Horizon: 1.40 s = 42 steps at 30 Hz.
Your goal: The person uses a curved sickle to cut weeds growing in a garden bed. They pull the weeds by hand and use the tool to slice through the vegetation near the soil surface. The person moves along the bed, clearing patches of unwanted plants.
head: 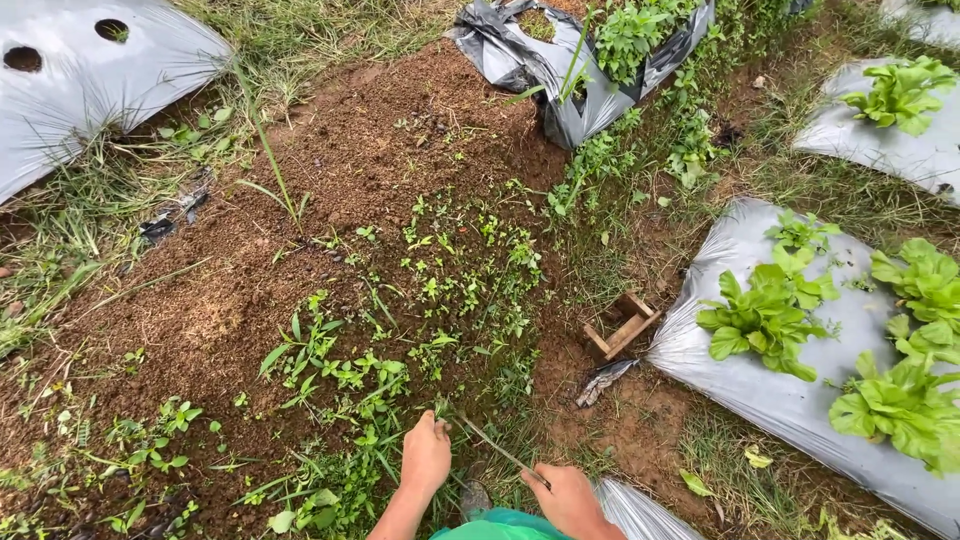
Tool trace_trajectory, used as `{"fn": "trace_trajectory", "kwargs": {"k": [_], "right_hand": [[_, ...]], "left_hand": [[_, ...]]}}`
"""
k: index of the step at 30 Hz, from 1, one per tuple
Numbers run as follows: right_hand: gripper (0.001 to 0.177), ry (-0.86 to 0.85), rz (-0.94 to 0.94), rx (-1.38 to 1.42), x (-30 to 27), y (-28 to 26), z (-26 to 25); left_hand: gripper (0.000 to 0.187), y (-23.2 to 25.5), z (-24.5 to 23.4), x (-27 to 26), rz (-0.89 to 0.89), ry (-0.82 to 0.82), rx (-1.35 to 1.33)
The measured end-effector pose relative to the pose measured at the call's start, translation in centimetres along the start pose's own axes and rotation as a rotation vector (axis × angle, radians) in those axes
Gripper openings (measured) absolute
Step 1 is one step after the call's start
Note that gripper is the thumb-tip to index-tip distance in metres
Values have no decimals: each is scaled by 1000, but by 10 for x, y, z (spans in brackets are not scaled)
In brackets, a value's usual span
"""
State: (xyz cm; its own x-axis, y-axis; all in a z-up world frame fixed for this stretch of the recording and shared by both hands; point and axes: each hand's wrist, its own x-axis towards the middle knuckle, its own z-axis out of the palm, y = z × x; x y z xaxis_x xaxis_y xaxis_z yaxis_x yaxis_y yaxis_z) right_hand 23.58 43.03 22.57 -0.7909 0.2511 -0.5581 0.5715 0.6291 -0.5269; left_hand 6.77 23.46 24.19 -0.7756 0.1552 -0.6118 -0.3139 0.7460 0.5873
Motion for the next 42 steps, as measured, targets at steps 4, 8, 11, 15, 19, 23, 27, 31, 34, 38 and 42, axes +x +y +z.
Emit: {"fn": "trace_trajectory", "kwargs": {"k": [4,8,11,15,19,23,27,31,34,38,42], "right_hand": [[41,34,76,-14,-2,9,4],[55,36,116,-6,-6,7,2],[34,23,32,130,-14,-9,-8],[71,58,-114,18,2,8,17],[37,24,-153,-9,-6,-12,22],[43,31,-107,-19,-13,-23,40],[42,-16,-147,-31,-18,-31,55],[44,-22,-213,-180,-14,-43,61],[39,11,-286,-165,-14,-48,69],[32,-52,-248,-148,-32,-84,61],[31,-114,-143,-200,-37,-97,60]], "left_hand": [[41,-1,2,2,51,-51,92],[49,3,-1,-4,-15,-31,164],[49,-1,0,0,-2,-21,100],[51,2,-9,-8,-8,-23,32],[30,7,-36,-32,-20,-26,-3],[50,-20,-47,-32,5,-28,11],[19,-68,-43,-23,31,-17,-28],[25,-86,-56,-32,7,66,-70],[26,-101,-63,-34,40,98,-119],[27,-108,-75,-45,52,107,-163],[23,-104,-86,-60,44,131,-211]]}}
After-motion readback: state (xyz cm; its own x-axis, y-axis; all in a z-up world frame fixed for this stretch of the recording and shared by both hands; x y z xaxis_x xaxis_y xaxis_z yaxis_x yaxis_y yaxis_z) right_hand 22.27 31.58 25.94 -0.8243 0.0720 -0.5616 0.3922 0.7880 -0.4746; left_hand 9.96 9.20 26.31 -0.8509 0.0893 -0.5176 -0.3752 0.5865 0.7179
